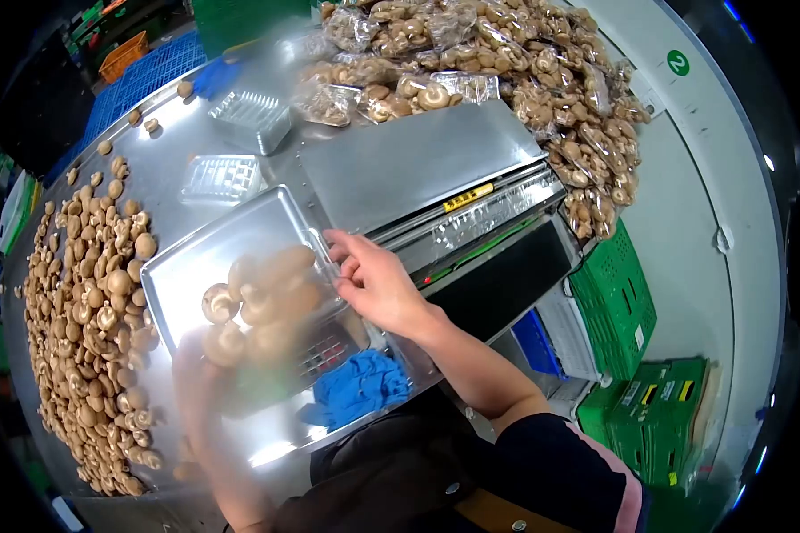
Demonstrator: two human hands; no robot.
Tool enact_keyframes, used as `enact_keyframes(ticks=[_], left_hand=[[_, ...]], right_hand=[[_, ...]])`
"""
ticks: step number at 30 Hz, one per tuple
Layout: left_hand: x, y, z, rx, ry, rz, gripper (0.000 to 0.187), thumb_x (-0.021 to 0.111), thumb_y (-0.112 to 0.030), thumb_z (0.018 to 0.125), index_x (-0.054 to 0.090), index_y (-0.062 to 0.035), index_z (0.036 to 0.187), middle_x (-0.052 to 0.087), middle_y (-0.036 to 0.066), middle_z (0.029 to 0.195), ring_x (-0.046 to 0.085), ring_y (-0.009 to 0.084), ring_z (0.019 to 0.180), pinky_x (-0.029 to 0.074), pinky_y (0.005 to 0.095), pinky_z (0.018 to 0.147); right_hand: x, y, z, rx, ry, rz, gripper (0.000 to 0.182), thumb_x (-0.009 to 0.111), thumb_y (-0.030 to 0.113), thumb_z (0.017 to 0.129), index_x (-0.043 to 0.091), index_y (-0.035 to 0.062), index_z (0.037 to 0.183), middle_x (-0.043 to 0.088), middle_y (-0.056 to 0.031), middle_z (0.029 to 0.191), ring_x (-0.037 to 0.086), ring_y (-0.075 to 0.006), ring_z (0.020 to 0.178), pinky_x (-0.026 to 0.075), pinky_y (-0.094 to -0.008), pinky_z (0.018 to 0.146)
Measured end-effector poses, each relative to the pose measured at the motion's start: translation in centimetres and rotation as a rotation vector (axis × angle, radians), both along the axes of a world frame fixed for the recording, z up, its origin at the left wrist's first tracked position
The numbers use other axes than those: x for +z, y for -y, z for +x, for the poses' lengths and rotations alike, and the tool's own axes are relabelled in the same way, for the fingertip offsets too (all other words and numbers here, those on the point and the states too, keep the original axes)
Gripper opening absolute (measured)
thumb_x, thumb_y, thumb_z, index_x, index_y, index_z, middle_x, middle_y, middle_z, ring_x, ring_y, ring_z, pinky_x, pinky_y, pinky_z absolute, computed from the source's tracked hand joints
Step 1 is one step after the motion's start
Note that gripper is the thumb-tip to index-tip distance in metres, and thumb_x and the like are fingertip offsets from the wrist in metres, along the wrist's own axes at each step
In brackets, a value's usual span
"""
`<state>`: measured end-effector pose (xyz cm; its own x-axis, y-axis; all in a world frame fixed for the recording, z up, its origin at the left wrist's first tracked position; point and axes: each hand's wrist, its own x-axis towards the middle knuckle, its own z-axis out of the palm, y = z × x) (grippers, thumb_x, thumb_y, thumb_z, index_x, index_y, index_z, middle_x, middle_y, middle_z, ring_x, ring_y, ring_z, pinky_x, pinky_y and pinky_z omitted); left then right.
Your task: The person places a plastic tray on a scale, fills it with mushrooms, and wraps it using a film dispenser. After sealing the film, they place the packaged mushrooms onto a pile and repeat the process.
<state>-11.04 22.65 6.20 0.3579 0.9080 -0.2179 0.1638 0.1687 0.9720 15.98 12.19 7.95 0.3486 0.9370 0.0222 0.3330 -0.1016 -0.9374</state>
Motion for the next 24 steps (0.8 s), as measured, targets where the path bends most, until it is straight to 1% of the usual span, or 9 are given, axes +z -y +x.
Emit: enact_keyframes(ticks=[2, 4, 10, 13, 14, 16, 20, 21, 24], left_hand=[[1.4, 1.2, 3.8, 0.001, -0.034, -0.041, 0.037, 0.055, 0.003, 0.065, 0.053, 0.0007, 0.102, 0.061, 0.005, 0.083, 0.055, 0.0085, 0.055, 0.043, 0.019, 0.043], [2.7, 2.3, 9.4, -0.012, 0.033, -0.039, 0.029, 0.054, 0.0, 0.069, 0.054, -0.0001, 0.099, 0.058, 0.004, 0.074, 0.046, 0.0063, 0.044, 0.033, 0.0181, 0.036], [0.3, 2.8, 25.1, -0.196, 0.245, -0.11, 0.019, 0.053, 0.002, 0.076, 0.054, -0.0004, 0.095, 0.055, 0.003, 0.068, 0.04, 0.0053, 0.041, 0.027, 0.0193, 0.034], [1.2, 3.2, 32.9, -0.229, -0.105, -0.068, 0.022, 0.055, 0.005, 0.074, 0.052, 0.0014, 0.096, 0.056, 0.006, 0.07, 0.04, 0.0063, 0.04, 0.025, 0.0208, 0.033], [3.8, 4.6, 35.6, -0.152, -0.071, -0.191, 0.024, 0.056, 0.006, 0.073, 0.052, 0.0021, 0.096, 0.057, 0.007, 0.072, 0.04, 0.0066, 0.04, 0.024, 0.0214, 0.033], [1.3, 3.5, 37.8, -0.206, -0.003, -0.168, 0.028, 0.059, 0.008, 0.071, 0.051, 0.0023, 0.097, 0.058, 0.008, 0.074, 0.04, 0.0064, 0.041, 0.024, 0.022, 0.033], [-0.2, 2.5, 39.8, -0.264, -0.204, -0.121, 0.029, 0.06, 0.008, 0.072, 0.051, 0.0028, 0.1, 0.06, 0.009, 0.077, 0.043, 0.0066, 0.046, 0.026, 0.0208, 0.036], [0.0, 2.4, 39.6, -0.297, -0.232, -0.108, 0.032, 0.062, 0.006, 0.073, 0.053, 0.0047, 0.103, 0.061, 0.008, 0.079, 0.047, 0.0072, 0.05, 0.032, 0.0209, 0.04], [-0.7, 2.5, 38.0, -0.437, -0.394, 0.243, 0.035, 0.064, 0.003, 0.073, 0.054, 0.0053, 0.106, 0.062, 0.008, 0.082, 0.051, 0.0076, 0.054, 0.04, 0.0224, 0.047]], right_hand=[[0.5, 0.8, 4.0, 0.021, 0.017, 0.012, 0.056, 0.058, -0.009, 0.078, 0.043, -0.0004, 0.132, 0.056, -0.0105, 0.106, 0.054, -0.0084, 0.071, 0.049, -0.022, 0.065], [0.9, 1.7, 8.7, 0.019, 0.057, 0.068, 0.055, 0.058, -0.007, 0.075, 0.045, -0.002, 0.128, 0.057, -0.0112, 0.101, 0.056, -0.0135, 0.066, 0.048, -0.0277, 0.062], [0.4, 4.7, 25.0, -0.018, 0.094, -0.014, 0.059, 0.058, -0.01, 0.076, 0.045, 0.0023, 0.132, 0.057, -0.0091, 0.106, 0.053, -0.0065, 0.069, 0.048, -0.0209, 0.062], [0.1, 5.0, 31.8, -0.053, 0.153, -0.04, 0.06, 0.058, -0.01, 0.074, 0.046, 0.0026, 0.131, 0.058, -0.0096, 0.106, 0.055, -0.0067, 0.071, 0.049, -0.0211, 0.067], [-0.1, 4.7, 33.9, -0.069, 0.16, -0.056, 0.06, 0.058, -0.01, 0.073, 0.047, 0.0027, 0.131, 0.059, -0.0096, 0.105, 0.055, -0.0069, 0.072, 0.049, -0.0214, 0.068], [-1.2, 4.3, 37.4, -0.047, 0.179, -0.067, 0.06, 0.061, -0.008, 0.073, 0.047, 0.0026, 0.131, 0.062, -0.0108, 0.105, 0.058, -0.0085, 0.068, 0.05, -0.0249, 0.068], [-2.1, 4.4, 39.7, 0.013, 0.183, -0.137, 0.061, 0.063, -0.007, 0.074, 0.046, 0.0033, 0.132, 0.061, -0.0108, 0.104, 0.059, -0.009, 0.071, 0.05, -0.0249, 0.07], [-2.0, 4.6, 39.8, 0.034, 0.169, -0.156, 0.061, 0.063, -0.006, 0.074, 0.046, 0.0034, 0.132, 0.061, -0.0106, 0.104, 0.058, -0.0082, 0.073, 0.049, -0.0239, 0.07], [-2.2, 5.9, 40.5, 0.093, 0.012, -0.136, 0.057, 0.064, -0.003, 0.077, 0.047, 0.004, 0.131, 0.06, -0.0106, 0.107, 0.057, -0.0089, 0.078, 0.049, -0.0241, 0.073]])
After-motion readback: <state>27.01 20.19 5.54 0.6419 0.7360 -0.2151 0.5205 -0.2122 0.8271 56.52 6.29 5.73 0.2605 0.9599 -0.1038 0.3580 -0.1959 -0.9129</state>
